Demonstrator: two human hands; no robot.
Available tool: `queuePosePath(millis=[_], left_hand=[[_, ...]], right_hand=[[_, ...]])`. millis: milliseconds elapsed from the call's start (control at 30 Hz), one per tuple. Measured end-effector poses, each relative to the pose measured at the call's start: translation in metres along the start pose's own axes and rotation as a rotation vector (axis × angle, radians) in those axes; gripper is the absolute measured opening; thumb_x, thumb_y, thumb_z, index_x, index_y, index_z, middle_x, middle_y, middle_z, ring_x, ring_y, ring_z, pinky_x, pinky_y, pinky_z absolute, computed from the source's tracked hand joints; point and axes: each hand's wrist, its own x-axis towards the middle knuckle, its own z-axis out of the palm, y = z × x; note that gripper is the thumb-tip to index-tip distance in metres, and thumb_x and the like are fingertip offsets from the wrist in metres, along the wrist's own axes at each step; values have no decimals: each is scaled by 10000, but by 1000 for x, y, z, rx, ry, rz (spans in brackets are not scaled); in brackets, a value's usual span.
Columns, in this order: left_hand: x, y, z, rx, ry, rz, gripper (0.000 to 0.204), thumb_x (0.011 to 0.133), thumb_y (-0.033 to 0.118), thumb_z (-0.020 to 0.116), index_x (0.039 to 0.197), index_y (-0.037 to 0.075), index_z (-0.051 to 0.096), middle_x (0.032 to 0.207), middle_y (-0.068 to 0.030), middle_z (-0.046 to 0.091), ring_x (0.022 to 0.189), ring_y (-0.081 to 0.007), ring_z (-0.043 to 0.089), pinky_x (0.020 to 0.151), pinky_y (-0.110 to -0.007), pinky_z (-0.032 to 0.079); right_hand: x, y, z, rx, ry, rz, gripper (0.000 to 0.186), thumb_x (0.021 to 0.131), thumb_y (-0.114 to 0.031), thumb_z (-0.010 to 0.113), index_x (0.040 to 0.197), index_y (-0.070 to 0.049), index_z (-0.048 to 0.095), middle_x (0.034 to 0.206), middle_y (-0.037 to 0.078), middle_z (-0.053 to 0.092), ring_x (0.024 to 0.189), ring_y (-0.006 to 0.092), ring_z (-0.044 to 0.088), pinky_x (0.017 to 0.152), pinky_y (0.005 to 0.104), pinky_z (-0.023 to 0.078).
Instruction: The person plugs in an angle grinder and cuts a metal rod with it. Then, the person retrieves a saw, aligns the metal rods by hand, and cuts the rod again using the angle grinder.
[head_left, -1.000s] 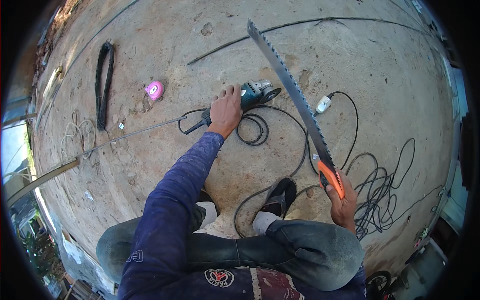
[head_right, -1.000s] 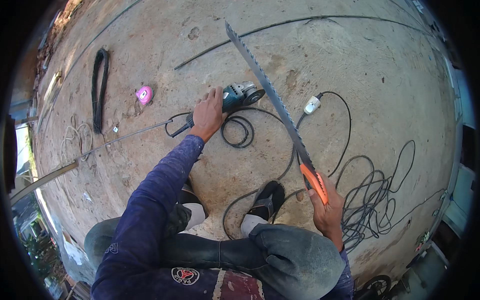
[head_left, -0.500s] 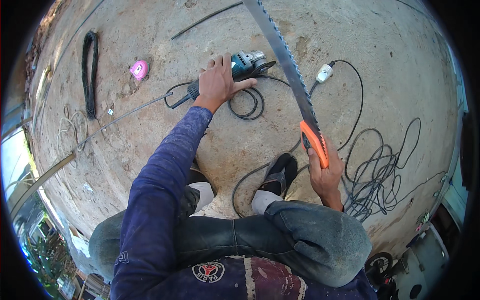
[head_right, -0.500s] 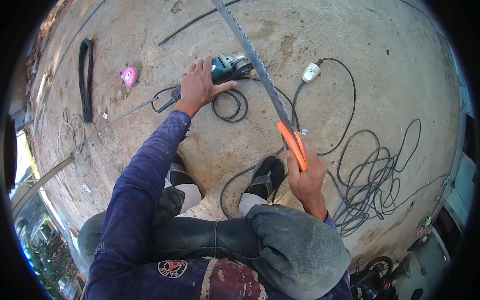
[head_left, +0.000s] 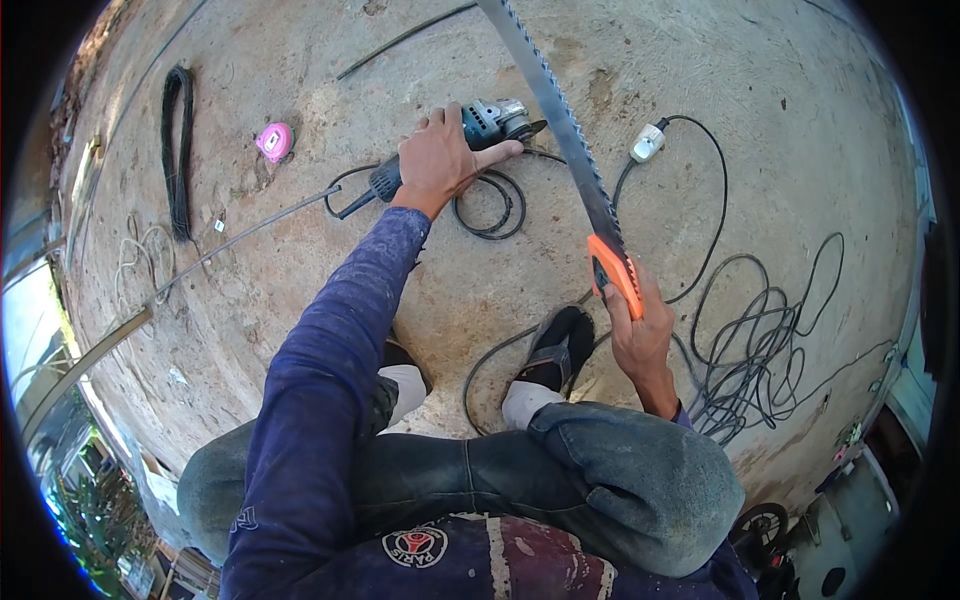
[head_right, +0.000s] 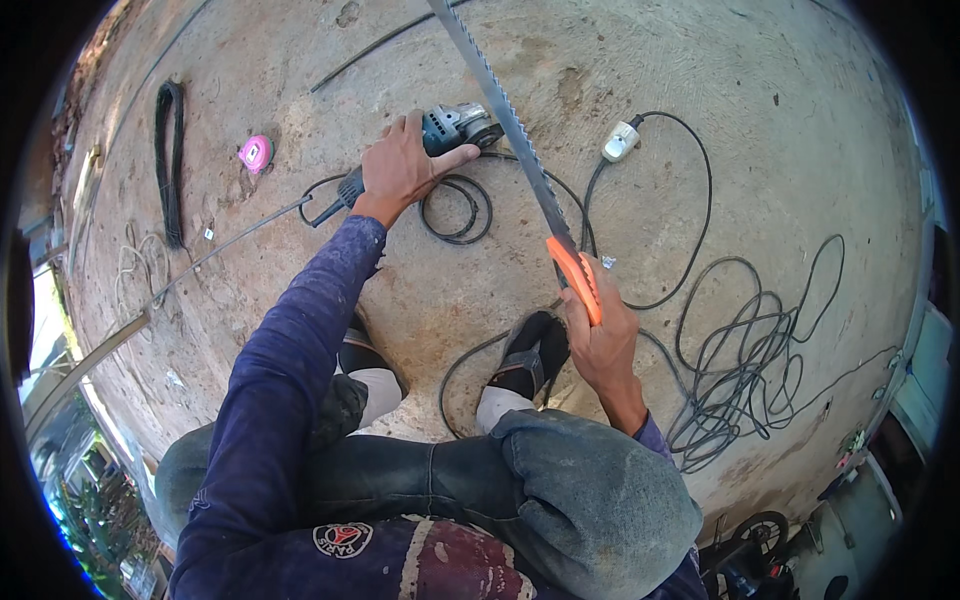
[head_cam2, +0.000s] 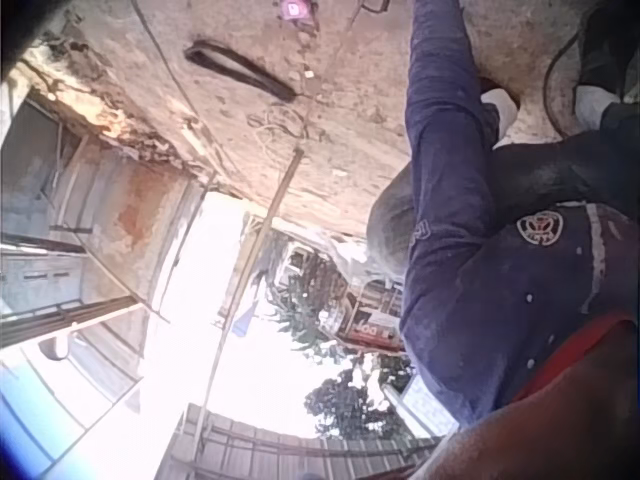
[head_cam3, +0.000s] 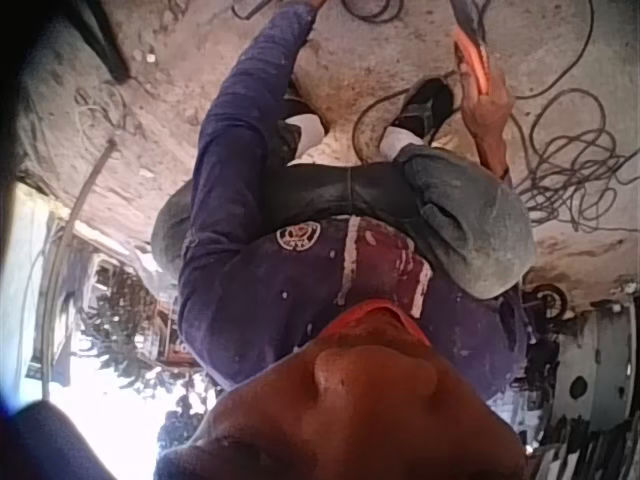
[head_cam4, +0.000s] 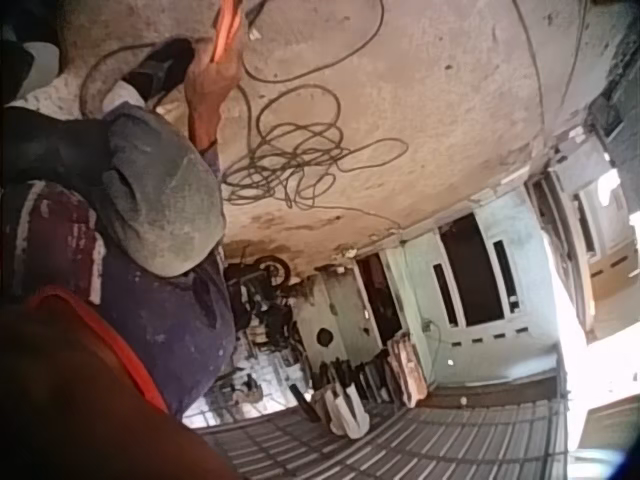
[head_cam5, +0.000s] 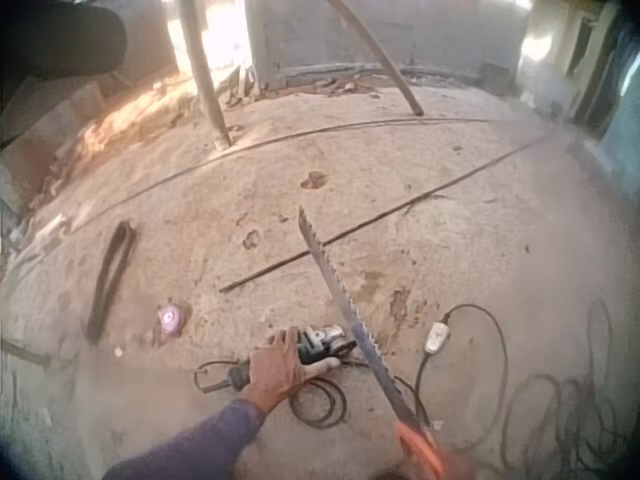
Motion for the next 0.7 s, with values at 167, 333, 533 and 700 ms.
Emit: queuePosePath(millis=[167, 333, 533, 700], left_hand=[[5, 2, -7, -85, -73, -49, 1133, 767, 925, 583, 1369, -34, 585, 1201, -249, 706, 1087, -402, 716, 870, -498, 591], [4, -7, -8, -138, -86, -24, 1094, 777, 899, 609, 1403, 2, 582, 1229, -239, 707, 1118, -402, 705, 936, -488, 568], [3, -9, -4, -127, -47, -8, 1062, 776, 878, 636, 1406, 24, 588, 1226, -229, 710, 1113, -394, 707, 935, -488, 567], [4, -10, -4, -144, -50, 2, 1028, 780, 864, 650, 1388, 37, 599, 1214, -226, 712, 1084, -391, 718, 911, -484, 576]], right_hand=[[2, -4, 0, 12, 19, -2, 438, 987, -35, 670, 1407, 49, 578, 1008, 204, 759, 847, 218, 757, 740, 324, 574], [-1, 2, 7, 44, 4, -15, 431, 988, -37, 672, 1398, 56, 580, 1047, 223, 754, 878, 235, 761, 761, 332, 576], [-2, 3, 9, -24, -1, -59, 432, 979, -17, 673, 1396, 53, 583, 1054, 232, 747, 875, 257, 763, 772, 345, 580], [1, -10, 6, 6, 51, -95, 450, 968, -1, 674, 1404, 53, 577, 1059, 233, 747, 868, 259, 762, 766, 344, 580]])
